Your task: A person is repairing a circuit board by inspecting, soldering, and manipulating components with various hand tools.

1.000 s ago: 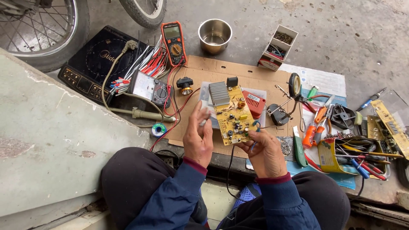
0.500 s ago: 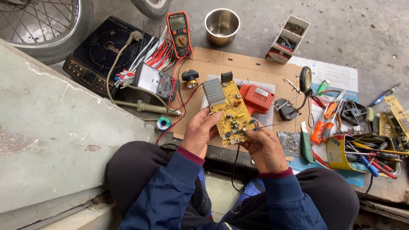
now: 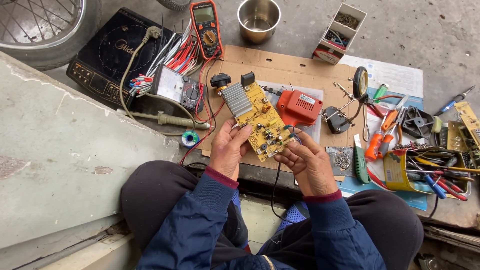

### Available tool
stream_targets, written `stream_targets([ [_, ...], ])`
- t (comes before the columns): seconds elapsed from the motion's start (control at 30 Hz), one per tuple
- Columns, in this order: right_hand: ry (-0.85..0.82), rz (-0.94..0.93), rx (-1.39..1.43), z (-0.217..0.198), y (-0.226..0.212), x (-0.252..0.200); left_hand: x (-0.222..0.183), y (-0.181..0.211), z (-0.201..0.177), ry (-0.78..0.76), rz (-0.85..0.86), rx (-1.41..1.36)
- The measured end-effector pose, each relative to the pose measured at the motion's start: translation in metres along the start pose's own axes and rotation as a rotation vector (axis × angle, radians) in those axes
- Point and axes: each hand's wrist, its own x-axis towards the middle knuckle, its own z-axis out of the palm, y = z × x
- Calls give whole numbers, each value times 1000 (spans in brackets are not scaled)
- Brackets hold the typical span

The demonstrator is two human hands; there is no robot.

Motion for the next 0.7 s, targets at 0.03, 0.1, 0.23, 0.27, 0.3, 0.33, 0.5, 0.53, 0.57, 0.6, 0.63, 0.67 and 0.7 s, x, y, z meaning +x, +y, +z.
stream_targets([
  [0.03, 1, 2, 0, 0, 0, 0, 2, -3, -2, 1, -2, 0],
  [0.1, 0, 16, -4, 0, 1, 0, 5, -8, -5, 13, -6, -22],
  [0.23, -8, 23, 1, -4, 4, 1, 7, -11, -7, 26, -20, -39],
  [0.27, -14, 21, 9, -4, 4, 2, 7, -11, -7, 35, -30, -47],
  [0.3, -20, 18, 17, -5, 5, 2, 7, -10, -8, 44, -39, -55],
  [0.33, -19, 19, 18, -5, 7, 2, 6, -8, -7, 44, -40, -54],
  [0.5, 18, 66, 116, -3, 17, -3, 12, -14, -9, 87, -45, -151],
  [0.53, 18, 64, 117, -1, 19, -5, 11, -13, -9, 86, -45, -150],
  [0.57, 7, 83, 124, 1, 21, -6, 11, -13, -8, 94, -36, -173],
  [0.6, -5, 102, 132, 3, 23, -8, 10, -12, -8, 102, -27, -197],
  [0.63, -4, 101, 133, 3, 25, -8, 9, -12, -7, 101, -29, -195],
  [0.67, 10, 93, 134, 3, 26, -8, 7, -11, -6, 106, -23, -196],
  [0.7, 25, 84, 135, 2, 27, -8, 6, -10, -4, 111, -17, -197],
])
